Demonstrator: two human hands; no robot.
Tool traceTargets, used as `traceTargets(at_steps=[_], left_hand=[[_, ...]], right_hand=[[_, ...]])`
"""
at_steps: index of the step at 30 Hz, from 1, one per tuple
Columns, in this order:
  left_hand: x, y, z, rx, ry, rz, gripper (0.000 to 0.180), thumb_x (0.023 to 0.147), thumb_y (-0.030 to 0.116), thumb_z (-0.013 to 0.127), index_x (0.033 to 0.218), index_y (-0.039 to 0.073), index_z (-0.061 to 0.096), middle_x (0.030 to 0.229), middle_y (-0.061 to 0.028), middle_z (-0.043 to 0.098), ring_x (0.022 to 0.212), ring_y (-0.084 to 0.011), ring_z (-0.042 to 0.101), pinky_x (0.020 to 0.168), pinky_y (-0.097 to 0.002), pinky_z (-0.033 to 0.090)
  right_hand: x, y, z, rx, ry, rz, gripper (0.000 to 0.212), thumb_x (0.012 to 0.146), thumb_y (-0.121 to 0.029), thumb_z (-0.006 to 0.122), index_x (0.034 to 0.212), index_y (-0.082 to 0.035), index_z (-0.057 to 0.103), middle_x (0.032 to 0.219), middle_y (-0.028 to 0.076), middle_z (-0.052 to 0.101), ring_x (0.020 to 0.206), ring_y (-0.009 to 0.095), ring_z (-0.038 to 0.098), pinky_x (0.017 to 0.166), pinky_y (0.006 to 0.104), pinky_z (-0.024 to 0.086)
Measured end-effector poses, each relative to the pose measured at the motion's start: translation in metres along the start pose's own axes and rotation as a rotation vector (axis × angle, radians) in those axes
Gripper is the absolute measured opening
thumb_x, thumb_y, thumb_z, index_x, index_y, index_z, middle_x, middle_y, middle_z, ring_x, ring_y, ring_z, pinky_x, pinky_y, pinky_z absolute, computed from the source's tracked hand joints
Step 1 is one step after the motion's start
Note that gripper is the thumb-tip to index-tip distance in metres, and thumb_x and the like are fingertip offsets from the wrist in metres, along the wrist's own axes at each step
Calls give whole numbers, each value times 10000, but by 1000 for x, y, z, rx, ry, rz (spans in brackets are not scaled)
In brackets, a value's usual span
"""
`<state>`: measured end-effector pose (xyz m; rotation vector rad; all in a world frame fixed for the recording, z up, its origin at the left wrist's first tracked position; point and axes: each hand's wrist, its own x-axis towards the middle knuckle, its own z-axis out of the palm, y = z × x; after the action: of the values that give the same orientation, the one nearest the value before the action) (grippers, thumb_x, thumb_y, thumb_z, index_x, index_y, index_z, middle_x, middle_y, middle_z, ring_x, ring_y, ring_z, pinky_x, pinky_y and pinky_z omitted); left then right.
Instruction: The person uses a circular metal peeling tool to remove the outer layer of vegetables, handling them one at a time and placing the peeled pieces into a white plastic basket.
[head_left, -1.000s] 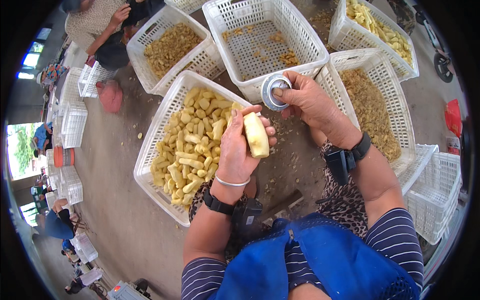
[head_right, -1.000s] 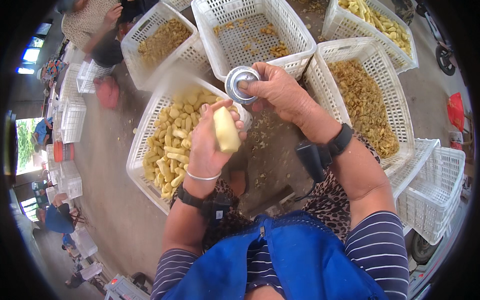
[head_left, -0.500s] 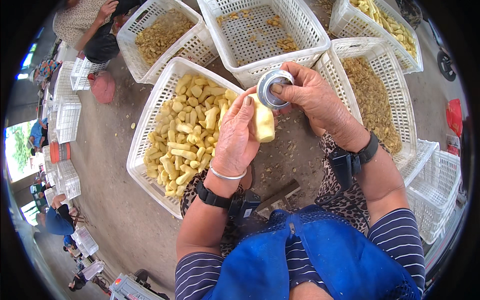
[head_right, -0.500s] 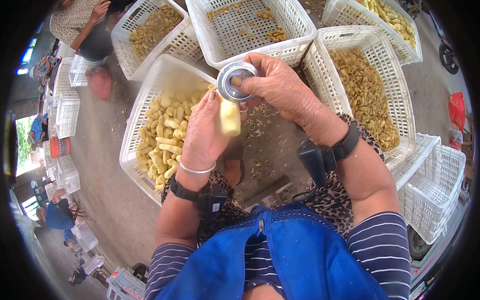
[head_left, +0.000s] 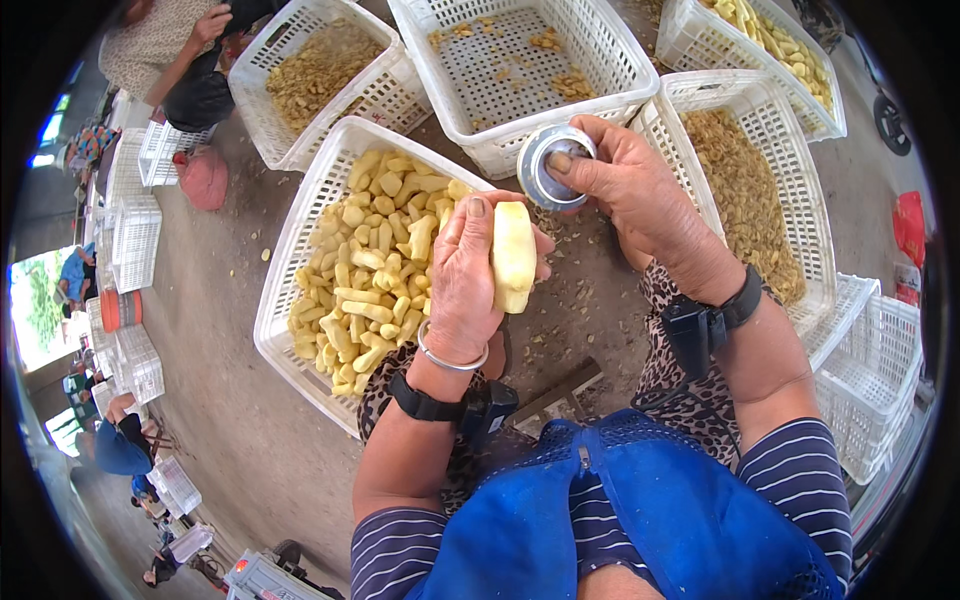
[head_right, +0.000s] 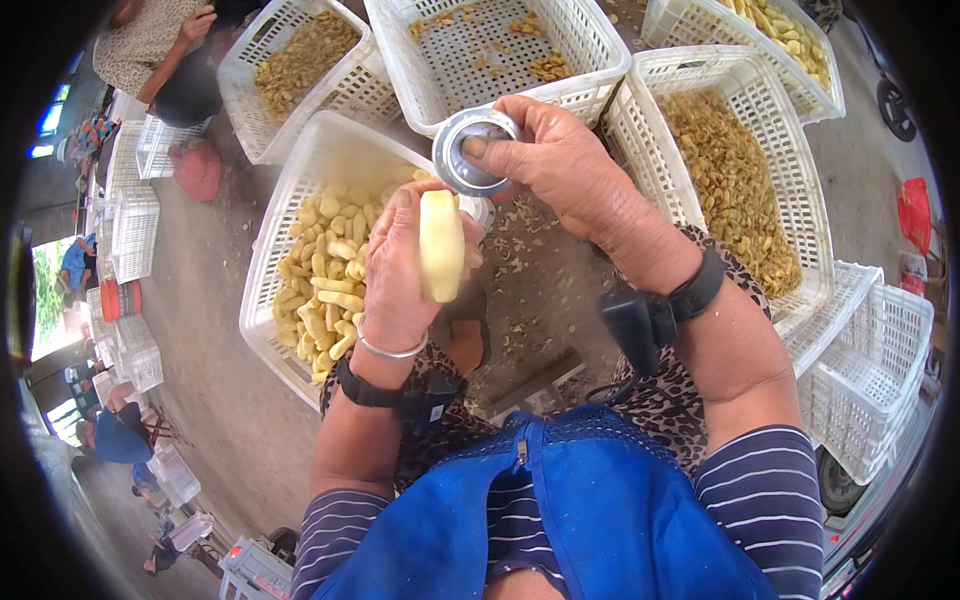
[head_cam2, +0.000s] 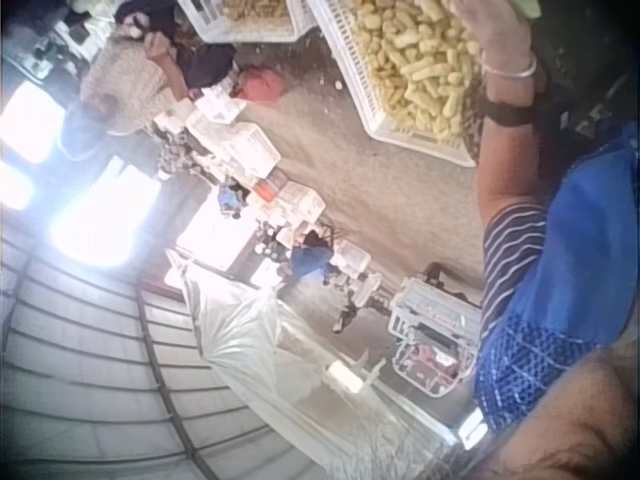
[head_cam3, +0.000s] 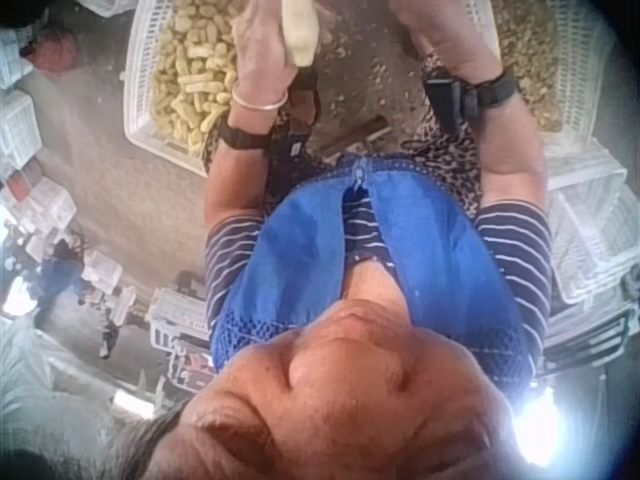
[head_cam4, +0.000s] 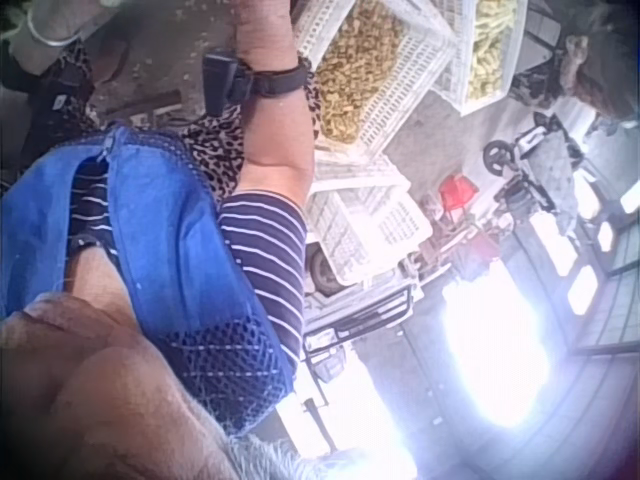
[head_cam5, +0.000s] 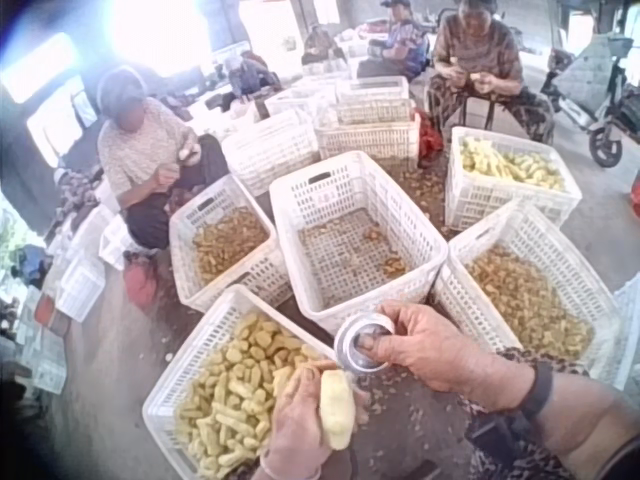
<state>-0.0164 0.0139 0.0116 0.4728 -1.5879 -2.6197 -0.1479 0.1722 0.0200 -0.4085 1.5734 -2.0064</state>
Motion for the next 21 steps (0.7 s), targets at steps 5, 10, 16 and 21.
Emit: traceTargets(at_steps=[5,10,16,21], left_hand=[[-1,-3,2,16,-19,18,439,1151,391,426,1323,10,559,871,-157,728,650,-212,686,592,-305,557],[1,-1,10,10,93,-96,389,1147,341,454,1349,18,528,869,-170,723,652,-223,695,552,-307,557],[0,-10,-4,-2,-114,10,417,1153,299,454,1472,31,466,889,-111,729,686,-159,723,537,-260,578],[-1,-5,-3,-60,-83,-36,396,1154,269,449,1490,60,465,847,-93,719,665,-153,714,520,-259,573]], right_hand=[[-7,-4,10,-36,-38,38,324,957,-201,777,1224,-35,695,1019,11,729,879,74,667,760,268,573],[-10,-5,13,-57,-92,136,286,1002,-215,746,1213,-35,676,1087,-3,706,1005,61,618,924,251,509],[-1,-8,5,-232,3,30,250,985,-159,728,1161,-7,635,1005,66,726,864,134,738,689,255,607],[9,-20,-13,-147,144,-65,186,1022,-171,686,1113,-27,611,989,69,713,821,183,770,674,265,630]])
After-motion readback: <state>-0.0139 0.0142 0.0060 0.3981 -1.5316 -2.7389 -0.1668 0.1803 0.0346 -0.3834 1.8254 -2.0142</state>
